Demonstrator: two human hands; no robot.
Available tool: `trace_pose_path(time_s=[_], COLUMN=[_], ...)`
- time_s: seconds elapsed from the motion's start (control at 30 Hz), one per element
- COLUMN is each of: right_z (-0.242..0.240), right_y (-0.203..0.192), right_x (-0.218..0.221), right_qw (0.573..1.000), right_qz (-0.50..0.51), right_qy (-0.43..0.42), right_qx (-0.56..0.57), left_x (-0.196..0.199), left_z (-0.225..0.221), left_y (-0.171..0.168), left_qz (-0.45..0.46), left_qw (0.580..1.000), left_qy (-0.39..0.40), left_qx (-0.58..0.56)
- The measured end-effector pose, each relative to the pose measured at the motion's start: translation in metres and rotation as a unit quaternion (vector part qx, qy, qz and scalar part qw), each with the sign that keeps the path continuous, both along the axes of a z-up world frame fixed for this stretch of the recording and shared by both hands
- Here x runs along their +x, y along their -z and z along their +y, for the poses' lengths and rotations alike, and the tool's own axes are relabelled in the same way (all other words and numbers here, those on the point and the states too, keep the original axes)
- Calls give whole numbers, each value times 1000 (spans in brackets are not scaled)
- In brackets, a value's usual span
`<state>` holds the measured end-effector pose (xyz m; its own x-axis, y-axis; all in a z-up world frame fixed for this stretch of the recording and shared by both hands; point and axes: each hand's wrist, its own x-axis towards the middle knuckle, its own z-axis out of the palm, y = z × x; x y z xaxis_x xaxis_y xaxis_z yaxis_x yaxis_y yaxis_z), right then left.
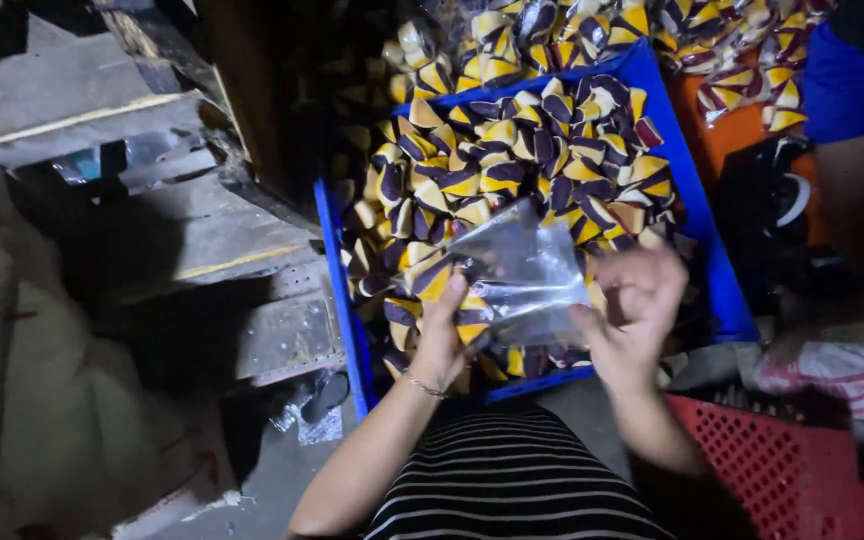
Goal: Packing small triangular snack packets from a blue crate into a clear plastic bag
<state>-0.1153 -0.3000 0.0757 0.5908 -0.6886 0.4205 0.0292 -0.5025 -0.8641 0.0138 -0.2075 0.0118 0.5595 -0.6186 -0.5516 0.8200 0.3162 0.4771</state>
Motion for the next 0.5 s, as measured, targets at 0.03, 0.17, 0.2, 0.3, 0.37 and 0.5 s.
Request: trace_pose_path(time_s=[0.03,0.17,0.2,0.3,0.37,0.5], right_z=[7,-12,-53,-161,-231,-346], right_y=[-2,9,44,51,39,105], right_x=[0,23,7,-49,-74,-99], right_qw=[975,852,901,956,966,938], right_qz=[-97,-277,-250,-215,-213,-201], right_qy=[58,17,101,164,146,278], right_qx=[193,444,339,110,-8,-44], left_x=[-14,-42,-45,-56,-65,-76], left_z=[-8,-51,-58,-62,-62,-63], left_y=[14,36,45,76,102,121], left_qz=[12,-2,-142,-433,-560,-649], left_qw=[998,997,986,873,741,630], left_qy=[-28,-10,50,212,306,316], left_qx=[-54,-82,-75,72,207,287])
